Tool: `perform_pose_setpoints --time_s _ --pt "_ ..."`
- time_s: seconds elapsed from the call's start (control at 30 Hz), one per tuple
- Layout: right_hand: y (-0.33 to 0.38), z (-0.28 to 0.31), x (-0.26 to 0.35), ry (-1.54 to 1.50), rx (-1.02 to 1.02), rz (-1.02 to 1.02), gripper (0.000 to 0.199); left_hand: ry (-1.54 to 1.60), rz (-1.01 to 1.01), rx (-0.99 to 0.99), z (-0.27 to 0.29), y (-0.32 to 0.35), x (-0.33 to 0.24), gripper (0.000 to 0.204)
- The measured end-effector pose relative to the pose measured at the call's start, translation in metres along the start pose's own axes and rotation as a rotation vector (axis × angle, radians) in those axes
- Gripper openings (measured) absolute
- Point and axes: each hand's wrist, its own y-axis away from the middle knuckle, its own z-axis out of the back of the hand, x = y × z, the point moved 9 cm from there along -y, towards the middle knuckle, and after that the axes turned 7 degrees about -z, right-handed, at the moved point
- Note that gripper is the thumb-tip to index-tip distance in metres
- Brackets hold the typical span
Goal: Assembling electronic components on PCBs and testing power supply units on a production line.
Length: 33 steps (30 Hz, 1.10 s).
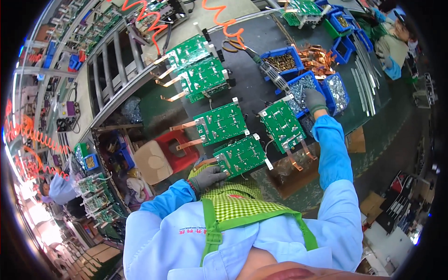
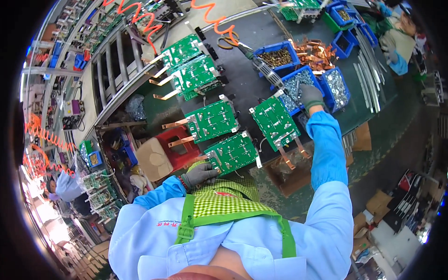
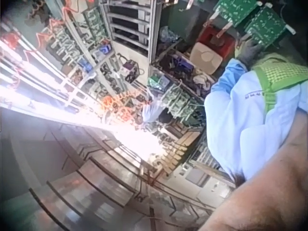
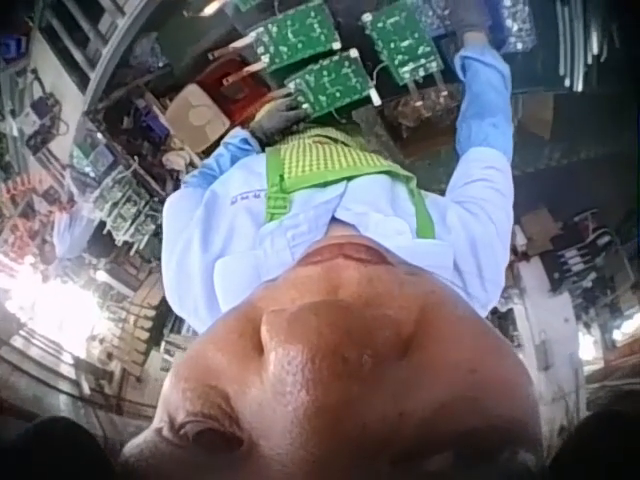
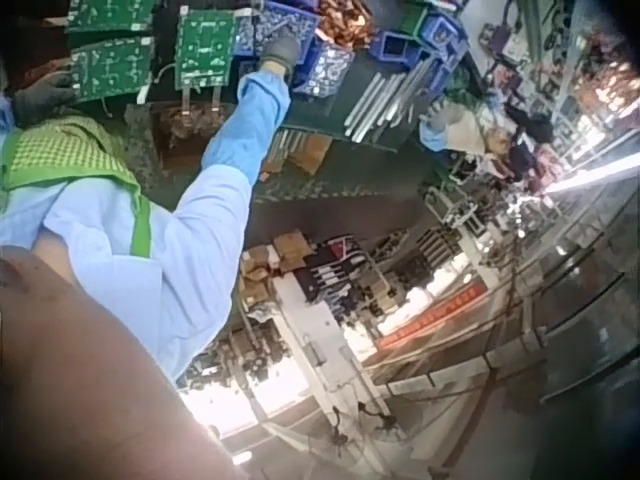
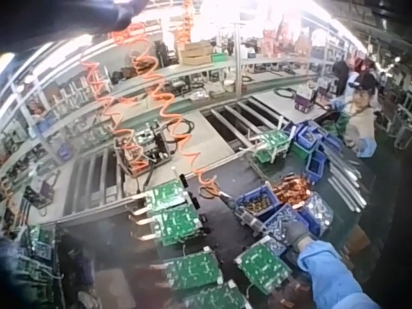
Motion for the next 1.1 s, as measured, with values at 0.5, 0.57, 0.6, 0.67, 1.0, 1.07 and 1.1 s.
perform_pose_setpoints --time_s 0.5,0.57,0.6,0.67,1.0,1.07,1.1 --pt "0.212 0.183 0.069 -1.164 -0.306 -0.064 0.018 -0.185 -0.148 0.168 0.000 -0.008 -0.012 0.031" --pt "0.262 0.165 0.144 -0.964 -0.178 0.015 0.019 -0.060 -0.061 0.203 -0.002 -0.006 -0.007 0.028" --pt "0.278 0.143 0.180 -1.050 -0.105 0.031 0.018 -0.052 -0.075 0.151 0.000 -0.006 -0.009 0.028" --pt "0.305 0.107 0.229 -0.919 -0.071 0.076 0.017 -0.091 -0.081 0.188 -0.002 -0.006 -0.010 0.027" --pt "0.326 0.021 0.280 -0.778 -0.121 -0.093 0.016 -0.027 -0.115 0.265 -0.003 -0.011 -0.007 0.020" --pt "0.329 0.019 0.281 -0.745 -0.129 -0.083 0.015 0.001 -0.114 0.282 -0.004 -0.013 -0.005 0.020" --pt "0.330 0.018 0.281 -0.751 -0.130 -0.083 0.015 0.007 -0.123 0.268 -0.002 -0.013 -0.006 0.020"
